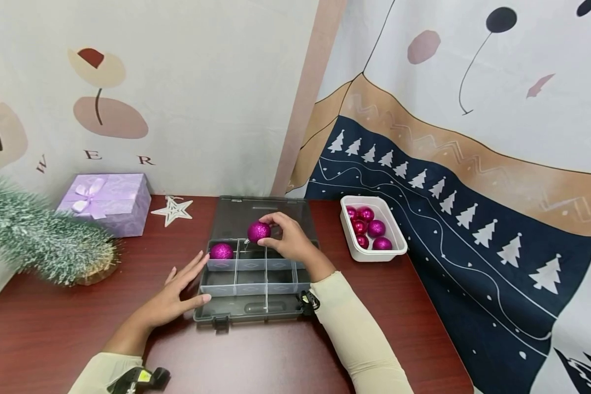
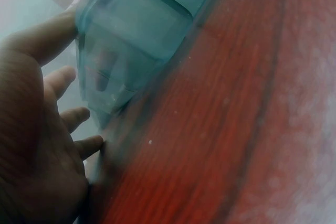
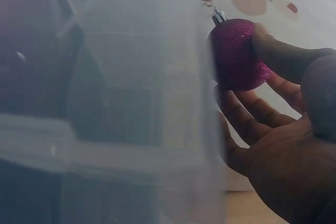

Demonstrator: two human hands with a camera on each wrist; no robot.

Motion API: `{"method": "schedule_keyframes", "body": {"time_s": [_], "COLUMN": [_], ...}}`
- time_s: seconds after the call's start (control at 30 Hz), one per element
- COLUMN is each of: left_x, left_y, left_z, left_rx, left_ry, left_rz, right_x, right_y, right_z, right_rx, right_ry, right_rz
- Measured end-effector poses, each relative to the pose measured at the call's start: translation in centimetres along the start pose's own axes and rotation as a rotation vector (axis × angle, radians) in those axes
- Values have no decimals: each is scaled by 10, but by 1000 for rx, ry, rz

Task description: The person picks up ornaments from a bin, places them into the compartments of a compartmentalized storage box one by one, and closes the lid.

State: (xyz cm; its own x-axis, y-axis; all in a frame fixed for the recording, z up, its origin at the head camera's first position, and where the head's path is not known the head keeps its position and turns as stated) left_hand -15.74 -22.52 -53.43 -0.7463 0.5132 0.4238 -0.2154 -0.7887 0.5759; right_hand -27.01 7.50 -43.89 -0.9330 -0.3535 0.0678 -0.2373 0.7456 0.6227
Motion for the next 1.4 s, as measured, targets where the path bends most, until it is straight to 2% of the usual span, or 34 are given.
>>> {"method": "schedule_keyframes", "body": {"time_s": [0.6, 1.03, 1.4], "left_x": [2, 1, 0], "left_y": [3, 2, 1], "left_z": [6, 4, 4], "left_rx": [-4, 0, -1], "left_ry": [-11, -8, -8], "left_rz": [5, 5, 8], "right_x": [1, 2, 1], "right_y": [-18, -25, -27], "right_z": [4, 10, 13], "right_rx": [-109, -129, -162], "right_ry": [13, -31, -73], "right_rz": [-110, -148, -141]}}
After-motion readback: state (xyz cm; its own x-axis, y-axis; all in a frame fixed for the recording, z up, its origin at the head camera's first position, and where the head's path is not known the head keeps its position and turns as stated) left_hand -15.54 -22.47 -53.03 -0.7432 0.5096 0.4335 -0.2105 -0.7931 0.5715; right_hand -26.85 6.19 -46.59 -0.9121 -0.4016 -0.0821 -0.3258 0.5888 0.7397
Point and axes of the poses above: each hand's wrist, its own x-axis towards the middle knuckle, its own y-axis out of the back of the hand, z = x × y, the point moved 3 cm from there along x, towards the middle knuckle, and after that the axes turned 15 degrees about -y, right-handed, at the moved point
